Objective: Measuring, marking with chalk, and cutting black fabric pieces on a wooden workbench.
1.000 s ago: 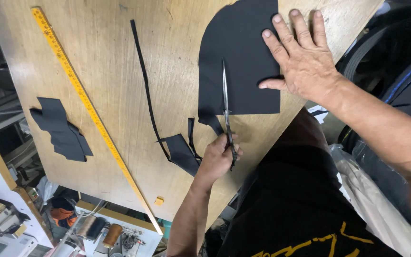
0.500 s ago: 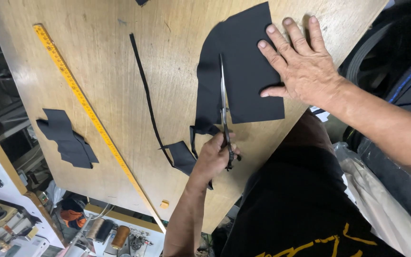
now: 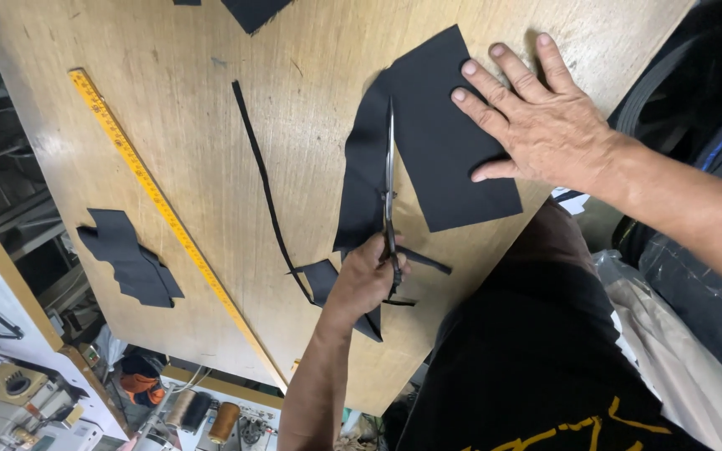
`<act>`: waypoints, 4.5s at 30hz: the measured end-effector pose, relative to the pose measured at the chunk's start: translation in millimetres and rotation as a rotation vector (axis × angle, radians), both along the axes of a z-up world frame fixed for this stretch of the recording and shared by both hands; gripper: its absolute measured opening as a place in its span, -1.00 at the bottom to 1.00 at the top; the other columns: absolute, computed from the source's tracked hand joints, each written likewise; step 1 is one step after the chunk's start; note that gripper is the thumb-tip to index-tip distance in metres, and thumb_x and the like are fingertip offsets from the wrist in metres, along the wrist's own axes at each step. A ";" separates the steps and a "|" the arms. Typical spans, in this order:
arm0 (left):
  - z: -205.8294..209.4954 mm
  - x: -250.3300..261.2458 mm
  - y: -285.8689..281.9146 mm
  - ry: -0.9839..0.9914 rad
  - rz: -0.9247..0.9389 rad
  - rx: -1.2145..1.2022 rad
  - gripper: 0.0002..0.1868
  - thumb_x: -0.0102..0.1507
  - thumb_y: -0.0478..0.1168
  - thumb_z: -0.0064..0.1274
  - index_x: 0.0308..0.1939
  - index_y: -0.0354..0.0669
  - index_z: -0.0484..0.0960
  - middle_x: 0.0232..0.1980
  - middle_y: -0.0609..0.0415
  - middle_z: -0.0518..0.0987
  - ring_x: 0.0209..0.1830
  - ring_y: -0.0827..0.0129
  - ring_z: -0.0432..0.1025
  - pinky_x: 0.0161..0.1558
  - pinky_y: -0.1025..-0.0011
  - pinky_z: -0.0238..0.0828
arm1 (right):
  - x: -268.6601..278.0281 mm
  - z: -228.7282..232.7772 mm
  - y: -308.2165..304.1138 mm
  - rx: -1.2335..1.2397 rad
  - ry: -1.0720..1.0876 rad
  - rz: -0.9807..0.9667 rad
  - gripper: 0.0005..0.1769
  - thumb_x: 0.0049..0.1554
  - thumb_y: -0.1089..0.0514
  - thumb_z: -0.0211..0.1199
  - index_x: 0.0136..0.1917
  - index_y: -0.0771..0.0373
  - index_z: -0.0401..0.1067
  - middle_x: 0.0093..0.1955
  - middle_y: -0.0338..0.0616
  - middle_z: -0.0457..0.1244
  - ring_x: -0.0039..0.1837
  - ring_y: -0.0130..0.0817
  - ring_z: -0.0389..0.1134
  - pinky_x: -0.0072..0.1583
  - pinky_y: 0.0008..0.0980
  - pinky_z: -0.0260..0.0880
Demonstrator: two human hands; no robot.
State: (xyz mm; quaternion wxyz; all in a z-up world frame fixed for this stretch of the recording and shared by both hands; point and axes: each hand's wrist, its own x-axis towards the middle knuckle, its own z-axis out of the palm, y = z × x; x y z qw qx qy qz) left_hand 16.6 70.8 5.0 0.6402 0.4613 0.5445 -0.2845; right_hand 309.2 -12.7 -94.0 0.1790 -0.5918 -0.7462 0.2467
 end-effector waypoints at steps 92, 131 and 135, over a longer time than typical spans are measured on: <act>10.6 -68.3 -9.1 0.193 0.093 0.302 -0.54 0.17 -0.10 0.04 0.13 -0.15 0.59 -0.25 0.06 0.72 -0.23 0.34 0.58 -0.08 0.42 0.43 | 25.9 7.5 -15.0 -0.012 -0.305 -0.290 -0.10 0.39 -0.35 -0.01 0.65 0.44 0.25 0.58 0.45 0.19 0.54 0.46 0.18 0.57 0.31 -0.29; -117.1 107.3 -120.1 0.272 0.033 1.395 -0.04 0.17 0.09 0.30 0.47 -0.36 0.24 0.50 -0.33 0.31 0.58 -0.15 0.16 0.59 0.01 0.04 | 105.8 -15.5 58.3 -0.043 -0.061 -0.051 -0.70 0.36 0.25 0.29 0.31 0.42 0.46 0.24 0.30 0.34 0.21 0.28 0.35 0.25 0.01 0.28; -115.4 102.4 -119.3 0.041 0.088 1.686 -0.87 0.27 -0.34 -0.07 -0.13 -0.23 0.54 0.31 -0.30 0.49 0.14 -0.19 0.49 0.09 -0.01 0.45 | 112.4 -29.2 58.1 -0.231 -0.168 -0.081 -0.63 0.43 0.02 0.15 0.34 0.28 0.52 0.20 0.27 0.39 0.22 0.27 0.36 0.22 0.02 0.27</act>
